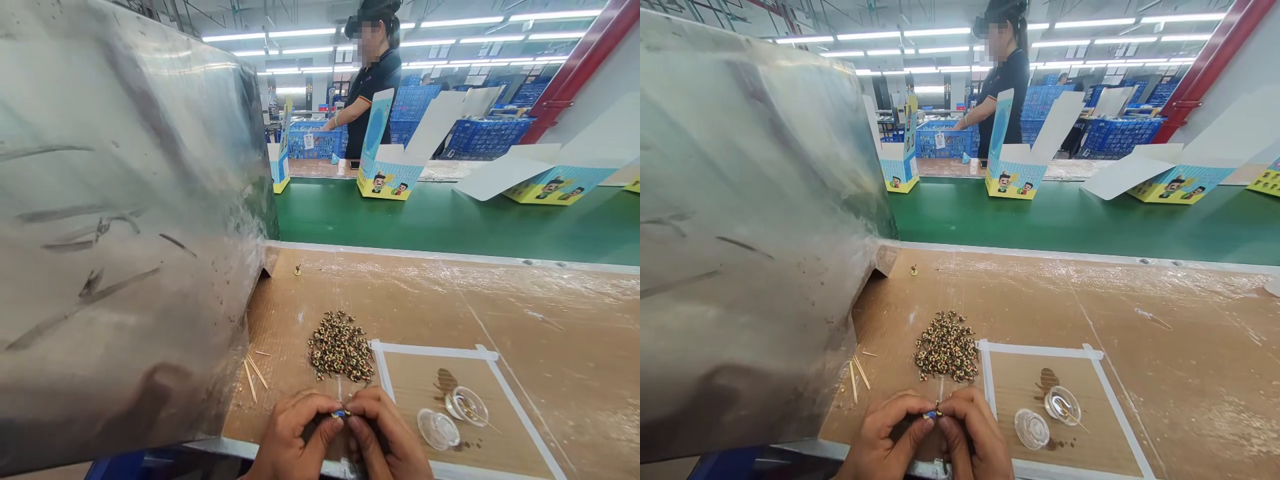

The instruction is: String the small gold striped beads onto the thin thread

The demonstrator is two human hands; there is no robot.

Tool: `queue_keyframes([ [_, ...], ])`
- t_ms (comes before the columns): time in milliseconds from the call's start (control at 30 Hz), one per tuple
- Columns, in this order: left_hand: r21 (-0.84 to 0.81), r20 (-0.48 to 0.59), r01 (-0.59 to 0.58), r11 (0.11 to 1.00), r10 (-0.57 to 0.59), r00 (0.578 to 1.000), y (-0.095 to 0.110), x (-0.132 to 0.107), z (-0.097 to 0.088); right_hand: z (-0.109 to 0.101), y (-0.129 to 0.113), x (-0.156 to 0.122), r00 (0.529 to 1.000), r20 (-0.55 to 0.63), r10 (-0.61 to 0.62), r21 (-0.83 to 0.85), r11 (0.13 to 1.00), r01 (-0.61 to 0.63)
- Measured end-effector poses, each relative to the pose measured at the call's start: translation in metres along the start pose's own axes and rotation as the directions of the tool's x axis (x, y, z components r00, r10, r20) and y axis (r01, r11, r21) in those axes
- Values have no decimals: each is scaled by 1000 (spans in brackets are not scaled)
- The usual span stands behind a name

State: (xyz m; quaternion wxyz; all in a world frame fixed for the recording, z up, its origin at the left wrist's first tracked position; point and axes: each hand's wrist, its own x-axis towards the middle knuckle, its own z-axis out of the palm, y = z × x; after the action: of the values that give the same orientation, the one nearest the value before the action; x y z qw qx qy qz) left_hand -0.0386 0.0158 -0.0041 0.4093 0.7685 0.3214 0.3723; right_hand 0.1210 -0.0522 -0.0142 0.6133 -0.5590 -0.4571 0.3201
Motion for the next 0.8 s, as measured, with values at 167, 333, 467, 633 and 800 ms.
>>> queue_keyframes([
  [167, -58, 33, 47, 997, -45, 998, 6, 4, 1, -2, 1, 0, 999, 22, -31, -26, 999, 31],
  [333, -47, 71, 99, 994, -96, 993, 4, 2, 0, -1, 5, -3, 999, 52, -14, -16, 1000, 15],
  [467, -4, 119, 145, 989, -144, 982, 6, 2, -3, 0, 9, -5, 991, 87, -103, -34, 994, 106],
  [633, 46, 117, 97, 994, -102, 988, 7, 3, -3, -1, 10, -4, 969, 149, -199, -84, 973, 213],
  [800, 50, 122, 13, 999, -19, 992, 5, 3, -2, -1, 11, -2, 948, 205, -244, -128, 954, 273],
])
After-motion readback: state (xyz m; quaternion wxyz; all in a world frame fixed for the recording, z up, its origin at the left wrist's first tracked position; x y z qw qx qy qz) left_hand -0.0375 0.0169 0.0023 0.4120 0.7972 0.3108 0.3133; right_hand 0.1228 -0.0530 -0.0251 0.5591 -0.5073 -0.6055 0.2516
